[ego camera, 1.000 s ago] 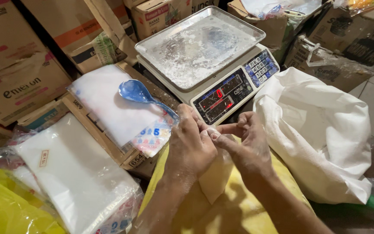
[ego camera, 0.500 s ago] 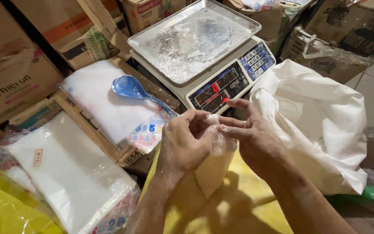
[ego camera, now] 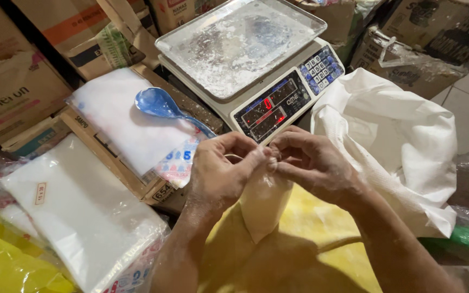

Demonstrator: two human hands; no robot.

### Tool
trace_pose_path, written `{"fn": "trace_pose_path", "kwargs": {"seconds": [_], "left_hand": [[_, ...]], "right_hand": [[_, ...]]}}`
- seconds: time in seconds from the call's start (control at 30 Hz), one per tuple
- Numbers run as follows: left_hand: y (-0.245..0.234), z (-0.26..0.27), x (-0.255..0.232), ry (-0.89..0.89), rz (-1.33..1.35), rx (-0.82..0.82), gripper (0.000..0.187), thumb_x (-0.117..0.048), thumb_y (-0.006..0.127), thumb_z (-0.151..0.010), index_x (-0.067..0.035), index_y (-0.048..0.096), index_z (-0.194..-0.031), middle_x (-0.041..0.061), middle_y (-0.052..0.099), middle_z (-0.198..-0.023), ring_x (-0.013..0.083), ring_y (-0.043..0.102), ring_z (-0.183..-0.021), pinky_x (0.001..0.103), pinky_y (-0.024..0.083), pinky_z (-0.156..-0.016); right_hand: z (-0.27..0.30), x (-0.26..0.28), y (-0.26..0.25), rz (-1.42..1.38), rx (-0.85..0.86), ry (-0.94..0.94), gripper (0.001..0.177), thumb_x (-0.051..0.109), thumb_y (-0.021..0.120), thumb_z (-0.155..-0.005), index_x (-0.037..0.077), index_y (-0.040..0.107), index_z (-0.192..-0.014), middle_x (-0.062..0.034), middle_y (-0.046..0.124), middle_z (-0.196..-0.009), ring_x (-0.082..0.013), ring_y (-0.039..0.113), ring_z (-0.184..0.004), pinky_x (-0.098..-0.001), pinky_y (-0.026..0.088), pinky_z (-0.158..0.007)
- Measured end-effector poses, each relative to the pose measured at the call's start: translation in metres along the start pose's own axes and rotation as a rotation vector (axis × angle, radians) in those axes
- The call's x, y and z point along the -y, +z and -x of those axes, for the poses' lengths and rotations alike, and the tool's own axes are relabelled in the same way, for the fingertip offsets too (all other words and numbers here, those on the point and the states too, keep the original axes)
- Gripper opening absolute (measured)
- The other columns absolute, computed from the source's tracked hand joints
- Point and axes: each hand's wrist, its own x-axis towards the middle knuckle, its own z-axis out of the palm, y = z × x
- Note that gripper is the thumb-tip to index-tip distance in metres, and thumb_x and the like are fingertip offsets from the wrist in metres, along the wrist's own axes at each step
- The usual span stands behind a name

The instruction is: The person scoops white powder from a large sack into small plastic bags, places each bag on a digital scale to check weight, and ties the bags closed. The process is repeated multiple times in a cluttered storage area with stacked boxes.

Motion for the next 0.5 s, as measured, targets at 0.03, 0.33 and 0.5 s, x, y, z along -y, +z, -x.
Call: {"fn": "trace_pose_path", "kwargs": {"seconds": [0.03,0.33,0.5], "left_hand": [[0.000,-0.001,0.001,0.006,-0.002,-0.030,0.013,-0.017,0.077,-0.086,-0.004,0.076,-0.083,0.003,0.077,-0.071,0.0059,0.069,-0.061,0.023,0.056,-0.056],[0.016,-0.005,-0.031,0.268,-0.481,-0.284,0.017,-0.016,0.079,-0.081,-0.003,0.072,-0.073,0.010,0.073,-0.070,0.0171,0.066,-0.061,0.034,0.053,-0.056],[0.018,0.007,-0.044,0.362,-0.584,-0.099,0.010,-0.014,0.072,-0.083,-0.004,0.070,-0.082,0.011,0.075,-0.086,0.0268,0.073,-0.087,0.042,0.059,-0.077]], "right_hand": [[0.001,0.003,0.002,0.158,-0.023,-0.043,0.020,0.012,0.076,-0.089,0.003,0.070,-0.106,-0.0044,0.063,-0.107,-0.0147,0.067,-0.101,-0.0317,0.057,-0.097],[-0.021,0.019,0.018,0.661,-0.113,0.002,0.017,0.016,0.075,-0.085,0.005,0.073,-0.097,-0.0063,0.071,-0.079,-0.0158,0.065,-0.073,-0.0318,0.055,-0.067],[-0.017,0.010,0.016,0.535,-0.110,0.107,0.015,0.014,0.070,-0.085,0.003,0.075,-0.095,-0.0046,0.071,-0.067,-0.0108,0.061,-0.065,-0.0295,0.055,-0.061]]}}
